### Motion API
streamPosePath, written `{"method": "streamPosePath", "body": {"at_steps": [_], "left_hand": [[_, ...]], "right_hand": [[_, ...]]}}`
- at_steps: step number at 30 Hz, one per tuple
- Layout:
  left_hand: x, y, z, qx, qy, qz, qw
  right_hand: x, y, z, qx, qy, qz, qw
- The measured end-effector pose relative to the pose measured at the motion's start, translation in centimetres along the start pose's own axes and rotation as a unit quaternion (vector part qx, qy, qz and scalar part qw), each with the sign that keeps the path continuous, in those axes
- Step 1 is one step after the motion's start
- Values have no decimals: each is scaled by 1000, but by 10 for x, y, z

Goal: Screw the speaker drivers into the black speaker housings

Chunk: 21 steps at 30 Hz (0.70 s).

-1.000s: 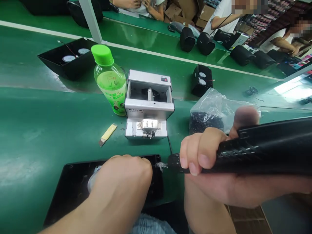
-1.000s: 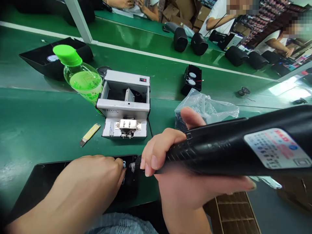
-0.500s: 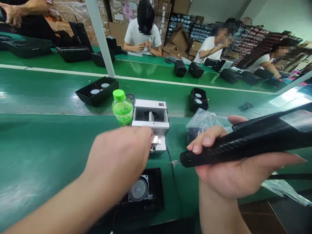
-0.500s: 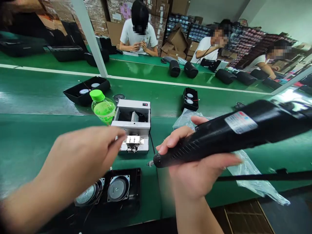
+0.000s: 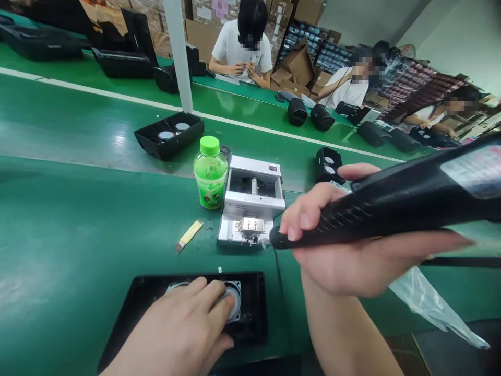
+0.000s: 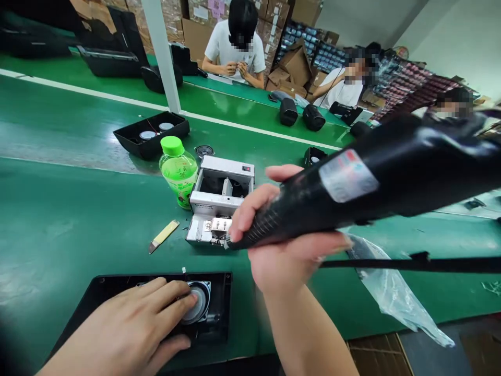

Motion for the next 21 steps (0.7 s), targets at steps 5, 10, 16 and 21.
{"method": "streamPosePath", "body": {"at_steps": [5, 10, 16, 21], "left_hand": [[0, -6, -25, -10, -80, 36, 996], [-7, -8, -34, 8, -159, 55, 986], [-9, -10, -35, 12, -139, 33, 990], [-10, -12, -31, 6, -106, 27, 994]], "right_hand": [[1, 35, -26, -12, -76, -4, 997], [2, 38, -24, 13, -64, -4, 998], [5, 37, -25, 15, -41, -23, 999], [15, 14, -6, 20, -24, -30, 999]]}}
Point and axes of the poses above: each hand's wrist, its own x-axis away from the middle knuckle, its own z-axis out of the back of the hand, y = z × x, the point moved 8 cm from there along -x, towards the middle knuckle, and after that the axes turned 8 degrees about y, right-handed, at the moved point
